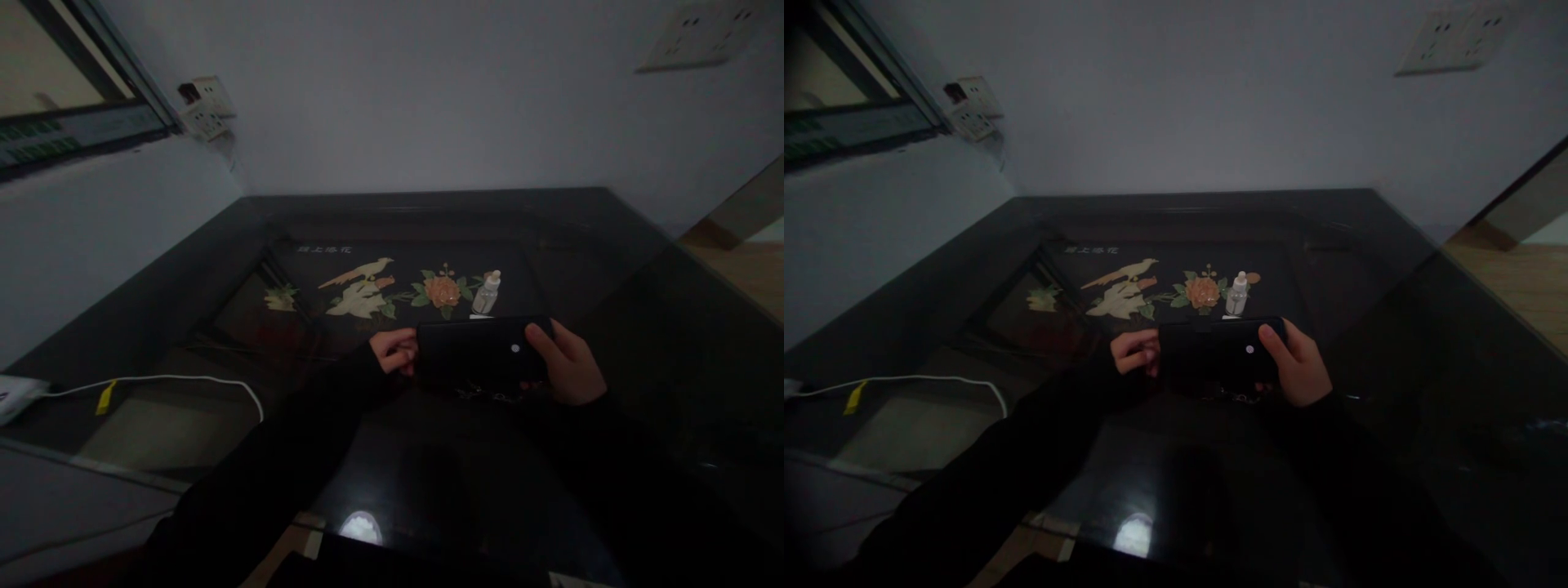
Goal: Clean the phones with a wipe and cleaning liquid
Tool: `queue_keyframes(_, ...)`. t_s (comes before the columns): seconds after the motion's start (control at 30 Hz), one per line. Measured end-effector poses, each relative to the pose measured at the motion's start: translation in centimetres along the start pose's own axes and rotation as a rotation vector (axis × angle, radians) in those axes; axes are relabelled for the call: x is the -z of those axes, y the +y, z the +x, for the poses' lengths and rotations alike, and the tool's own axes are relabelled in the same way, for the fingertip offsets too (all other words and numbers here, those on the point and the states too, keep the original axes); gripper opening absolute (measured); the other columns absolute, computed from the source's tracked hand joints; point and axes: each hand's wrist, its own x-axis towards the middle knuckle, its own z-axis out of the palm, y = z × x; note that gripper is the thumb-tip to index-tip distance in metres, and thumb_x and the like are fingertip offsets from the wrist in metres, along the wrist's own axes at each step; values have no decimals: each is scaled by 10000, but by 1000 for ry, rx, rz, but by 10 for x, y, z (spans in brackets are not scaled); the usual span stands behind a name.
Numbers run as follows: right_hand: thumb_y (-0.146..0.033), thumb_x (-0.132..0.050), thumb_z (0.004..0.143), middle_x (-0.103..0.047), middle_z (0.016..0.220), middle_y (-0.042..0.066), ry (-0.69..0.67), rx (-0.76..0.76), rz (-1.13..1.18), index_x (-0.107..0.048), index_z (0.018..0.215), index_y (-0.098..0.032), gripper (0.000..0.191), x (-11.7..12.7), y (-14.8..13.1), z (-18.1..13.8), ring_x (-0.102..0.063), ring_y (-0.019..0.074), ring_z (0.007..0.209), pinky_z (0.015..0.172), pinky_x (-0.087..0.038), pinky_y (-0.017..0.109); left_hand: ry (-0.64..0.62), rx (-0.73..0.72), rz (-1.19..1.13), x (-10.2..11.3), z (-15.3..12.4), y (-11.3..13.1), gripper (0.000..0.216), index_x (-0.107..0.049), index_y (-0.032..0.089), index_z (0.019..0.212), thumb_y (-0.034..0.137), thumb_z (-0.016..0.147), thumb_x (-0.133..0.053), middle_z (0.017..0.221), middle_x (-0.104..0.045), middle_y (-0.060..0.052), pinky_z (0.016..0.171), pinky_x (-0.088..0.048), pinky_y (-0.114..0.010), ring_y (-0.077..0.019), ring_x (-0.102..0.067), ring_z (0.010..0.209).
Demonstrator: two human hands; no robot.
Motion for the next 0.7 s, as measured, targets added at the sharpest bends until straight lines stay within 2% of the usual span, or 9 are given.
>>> queue_keyframes(0.07, -526, -537, 746, -518, 491, -48, -14, 58, -87, -523, 747, -203, 323, 1, -2, -3, -490, 124, 322, 257, -385, 223, 93, -24, -43, 0, 2, -1, 314, -521, 99, 966, 348, 775, -506, 577, -569, 5, 465, -429, -192, -97, -559, 487)
queue_keyframes(0.2, -498, -488, 791, -514, 542, -33, -8, 210, -230, -528, 734, -198, 308, 3, -1, -5, -497, 119, 420, 335, -396, 214, 162, -6, -7, -5, 3, 0, 223, -564, 93, 899, 244, 754, -485, 529, -590, 7, 478, -448, -185, -101, -585, 472)
queue_keyframes(0.3, -477, -468, 807, -509, 562, -24, 11, 307, -324, -528, 709, -193, 306, 4, -1, -5, -498, 125, 491, 407, -396, 220, 251, -20, 78, -10, -1, 7, 231, -603, 89, 877, 232, 734, -494, 525, -606, 6, 486, -447, -176, -99, -591, 476)
queue_keyframes(0.43, -489, -454, 809, -500, 550, -25, -1, 291, -332, -516, 699, -199, 317, 3, -3, -7, -481, 125, 473, 400, -371, 221, 388, -75, 225, -15, -4, 15, 217, -635, 92, 806, 243, 722, -503, 549, -619, -5, 489, -428, -163, -95, -591, 492)
queue_keyframes(0.57, -502, -447, 809, -496, 554, -25, -10, 291, -327, -523, 724, -193, 329, 1, -7, -9, -473, 123, 475, 404, -365, 221, 415, -61, 256, -16, -3, 10, 206, -613, 99, 768, 260, 700, -503, 539, -585, 2, 476, -386, -156, -85, -564, 487)
queue_keyframes(0.7, -491, -449, 806, -496, 570, -20, -15, 339, -340, -514, 692, -190, 328, -1, -8, -9, -476, 124, 521, 451, -378, 223, 433, -76, 323, -14, 1, 2, 172, -570, 108, 716, 254, 671, -490, 494, -482, 34, 475, -316, -161, -54, -440, 458)
